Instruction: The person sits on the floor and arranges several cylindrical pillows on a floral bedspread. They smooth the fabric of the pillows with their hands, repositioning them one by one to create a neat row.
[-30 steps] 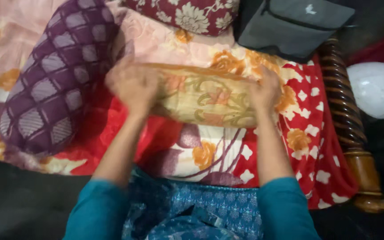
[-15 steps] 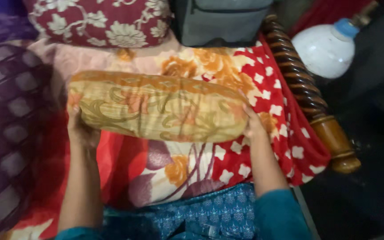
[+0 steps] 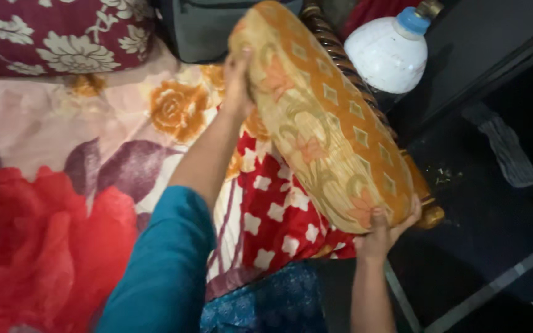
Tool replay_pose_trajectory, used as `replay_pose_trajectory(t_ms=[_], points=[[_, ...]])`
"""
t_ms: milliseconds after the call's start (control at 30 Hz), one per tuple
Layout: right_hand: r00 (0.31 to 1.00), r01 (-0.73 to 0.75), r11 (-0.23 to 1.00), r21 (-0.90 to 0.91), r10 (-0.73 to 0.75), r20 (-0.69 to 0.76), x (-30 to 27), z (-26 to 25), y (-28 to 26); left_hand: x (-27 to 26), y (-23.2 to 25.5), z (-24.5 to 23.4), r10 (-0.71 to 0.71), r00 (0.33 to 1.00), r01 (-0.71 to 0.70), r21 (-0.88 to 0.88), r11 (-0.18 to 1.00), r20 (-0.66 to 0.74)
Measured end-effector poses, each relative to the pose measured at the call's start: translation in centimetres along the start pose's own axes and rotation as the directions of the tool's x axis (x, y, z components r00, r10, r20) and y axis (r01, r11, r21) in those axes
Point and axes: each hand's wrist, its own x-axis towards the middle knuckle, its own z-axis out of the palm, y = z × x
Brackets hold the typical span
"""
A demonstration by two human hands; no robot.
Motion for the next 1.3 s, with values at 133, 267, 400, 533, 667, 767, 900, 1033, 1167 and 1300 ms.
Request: replay_pose_trajectory(t_ms=[133,267,400,533,667,767,900,1033,1167,1300], points=[[0.996,-0.07,0.826,-0.559,0.028,-0.082,0.2,0.9,3.4,-2.4,-6.4,3.7,-0.089,0.99,0.013,0.554,0.832,0.11],[0.99,0.048,0.261,-0.964,-0.139,0.012,1.1,2.6,-0.8,-7.0,-5.3,8.3,-0.144,0.975,0.202,0.95,0.24,-0.171],[0.867,0.491,0.244,-0.837,-0.035,0.498,6.4,6.4,-5.0,-9.0,-3.7,11.5,-0.19,0.976,0.112,0.994,0.003,-0.11],[0.785,0.593,-0.055,-0.803,0.262,0.562,16.0,12.3,2.9,-8.8,-5.0,13.3,-0.299,0.953,-0.159,0.917,-0.365,0.047],[0.697,0.52,0.217,-0.826,0.451,0.557,18.8,8.4,11.5,-8.0,-7.1,12.1,-0.365,0.929,-0.244,0.829,-0.503,0.052],[0.693,0.581,0.153,-0.799,0.421,0.585,18.3,6.1,15.7,-8.5,-9.0,10.4,-0.361,0.93,-0.272,0.8,-0.535,0.075],[0.735,0.498,0.172,-0.85,0.437,0.518,18.6,7.6,14.7,-7.4,-8.3,10.0,-0.4,0.916,-0.256,0.822,-0.509,0.037],[0.748,0.626,0.153,-0.765,0.162,0.644,16.3,9.1,11.0,-7.3,-7.6,9.0,-0.336,0.938,-0.214,0.908,-0.359,0.088],[0.637,0.768,0.042,-0.639,0.053,0.769,15.3,11.0,9.4,-4.8,-8.6,4.4,-0.166,0.959,-0.168,0.932,0.322,0.231],[0.676,0.733,-0.082,-0.675,0.193,0.711,15.0,14.1,6.1,-5.5,-6.2,-2.9,0.264,0.899,-0.439,0.737,0.514,0.35]])
